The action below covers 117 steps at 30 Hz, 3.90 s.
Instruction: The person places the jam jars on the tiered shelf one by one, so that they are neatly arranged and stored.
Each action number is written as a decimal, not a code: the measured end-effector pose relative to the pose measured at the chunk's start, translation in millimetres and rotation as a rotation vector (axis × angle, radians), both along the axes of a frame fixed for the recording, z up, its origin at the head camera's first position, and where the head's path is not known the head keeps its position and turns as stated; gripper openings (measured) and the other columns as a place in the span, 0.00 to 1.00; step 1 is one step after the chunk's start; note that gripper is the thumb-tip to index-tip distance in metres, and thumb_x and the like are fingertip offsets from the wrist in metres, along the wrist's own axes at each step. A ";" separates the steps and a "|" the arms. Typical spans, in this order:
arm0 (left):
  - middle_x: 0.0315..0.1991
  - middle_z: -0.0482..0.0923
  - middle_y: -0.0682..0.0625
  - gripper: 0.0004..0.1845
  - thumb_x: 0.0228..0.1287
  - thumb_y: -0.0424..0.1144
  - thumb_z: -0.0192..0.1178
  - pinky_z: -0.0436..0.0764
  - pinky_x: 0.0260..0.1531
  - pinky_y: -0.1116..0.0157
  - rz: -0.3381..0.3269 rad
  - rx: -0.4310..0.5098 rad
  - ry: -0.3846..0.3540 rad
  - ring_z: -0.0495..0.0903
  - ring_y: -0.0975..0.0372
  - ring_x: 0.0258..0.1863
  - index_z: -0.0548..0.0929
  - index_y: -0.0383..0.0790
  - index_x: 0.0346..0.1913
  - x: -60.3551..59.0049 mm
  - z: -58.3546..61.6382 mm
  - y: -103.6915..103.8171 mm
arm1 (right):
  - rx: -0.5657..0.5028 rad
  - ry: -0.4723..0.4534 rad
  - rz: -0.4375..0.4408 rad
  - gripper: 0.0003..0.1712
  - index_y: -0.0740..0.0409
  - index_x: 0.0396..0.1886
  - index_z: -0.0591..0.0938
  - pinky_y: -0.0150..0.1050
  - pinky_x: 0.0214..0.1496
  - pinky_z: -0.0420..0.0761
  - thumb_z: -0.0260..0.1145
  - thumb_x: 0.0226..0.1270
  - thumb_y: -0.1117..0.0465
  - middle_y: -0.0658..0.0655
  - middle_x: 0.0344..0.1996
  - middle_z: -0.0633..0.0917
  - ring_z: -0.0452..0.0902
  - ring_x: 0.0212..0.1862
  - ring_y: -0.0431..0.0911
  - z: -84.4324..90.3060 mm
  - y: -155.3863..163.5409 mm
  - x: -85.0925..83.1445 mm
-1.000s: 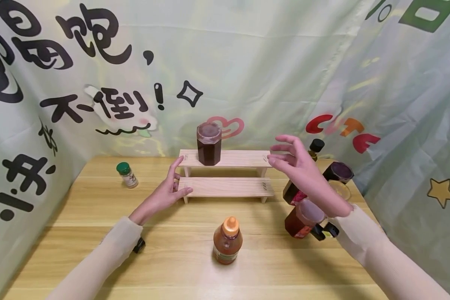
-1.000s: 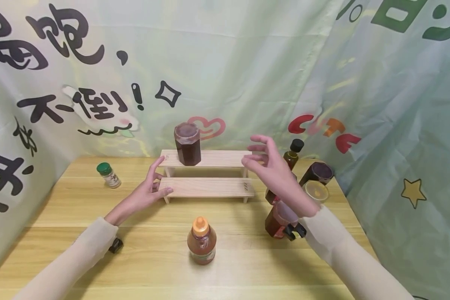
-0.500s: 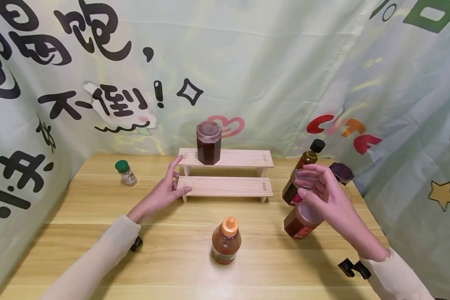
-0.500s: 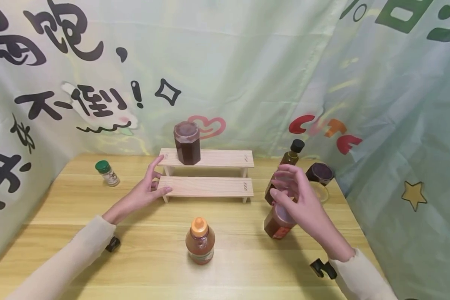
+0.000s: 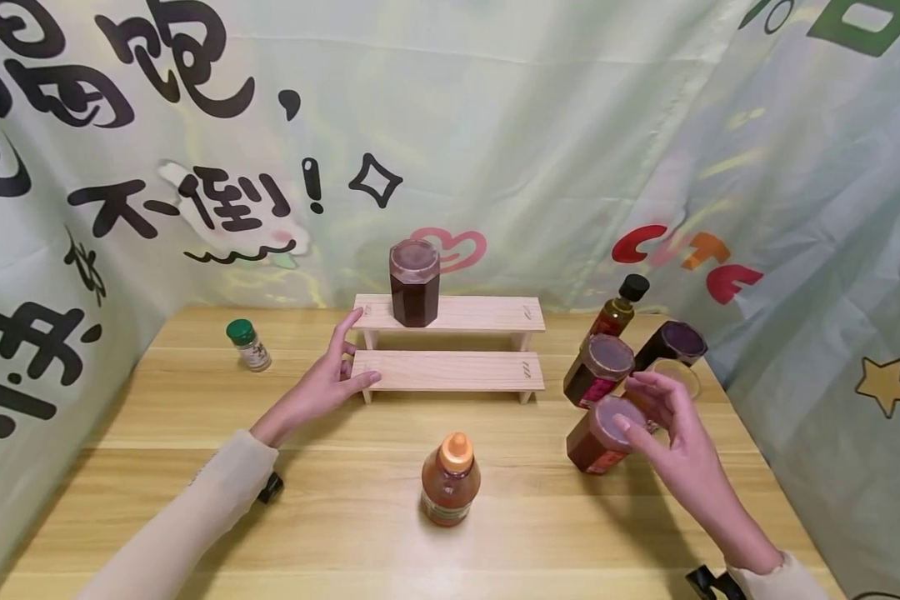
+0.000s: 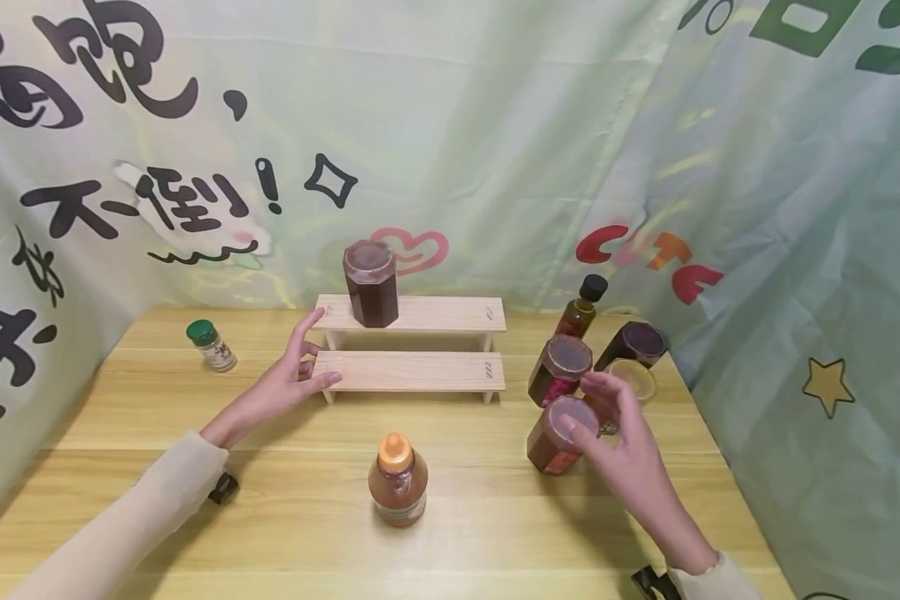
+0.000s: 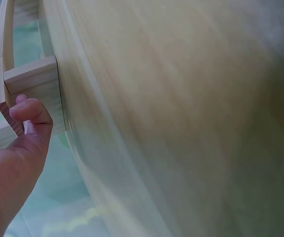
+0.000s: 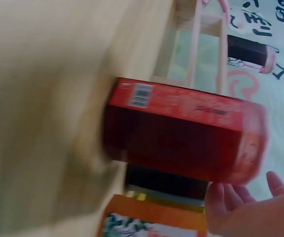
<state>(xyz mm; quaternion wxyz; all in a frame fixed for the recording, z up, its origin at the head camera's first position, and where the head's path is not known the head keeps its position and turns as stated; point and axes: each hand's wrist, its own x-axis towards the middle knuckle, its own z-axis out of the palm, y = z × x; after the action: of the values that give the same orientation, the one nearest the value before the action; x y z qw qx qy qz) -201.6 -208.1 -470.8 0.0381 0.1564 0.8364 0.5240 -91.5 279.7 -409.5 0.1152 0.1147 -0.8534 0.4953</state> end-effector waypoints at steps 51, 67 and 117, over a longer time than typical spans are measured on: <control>0.64 0.73 0.36 0.71 0.60 0.38 0.85 0.83 0.47 0.49 -0.026 -0.083 0.046 0.82 0.50 0.49 0.40 0.71 0.89 -3.7 -3.3 -6.5 | 0.141 0.052 0.098 0.65 0.57 0.84 0.61 0.23 0.56 0.77 0.89 0.50 0.73 0.52 0.65 0.77 0.76 0.60 0.34 -51.0 27.1 -1.3; 0.64 0.81 0.40 0.69 0.61 0.37 0.84 0.86 0.49 0.52 -0.079 -0.169 0.097 0.86 0.55 0.45 0.42 0.64 0.90 -8.9 7.5 -13.2 | 0.044 0.163 0.255 0.68 0.59 0.85 0.59 0.26 0.61 0.78 0.85 0.48 0.82 0.59 0.67 0.76 0.78 0.64 0.39 -7.0 -14.7 -17.0; 0.62 0.77 0.33 0.60 0.74 0.44 0.75 0.83 0.54 0.44 -0.207 -0.205 -0.015 0.85 0.49 0.51 0.38 0.66 0.90 -30.1 18.9 -39.0 | -0.025 0.041 0.346 0.56 0.57 0.86 0.57 0.59 0.65 0.81 0.78 0.66 0.76 0.66 0.72 0.72 0.76 0.67 0.62 53.0 -110.7 -165.9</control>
<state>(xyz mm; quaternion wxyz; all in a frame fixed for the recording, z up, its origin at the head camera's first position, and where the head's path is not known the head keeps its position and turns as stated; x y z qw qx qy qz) -231.8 -247.1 -451.9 0.1140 0.2330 0.8647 0.4302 -257.4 169.1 -356.6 0.0470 0.2687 -0.8122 0.5157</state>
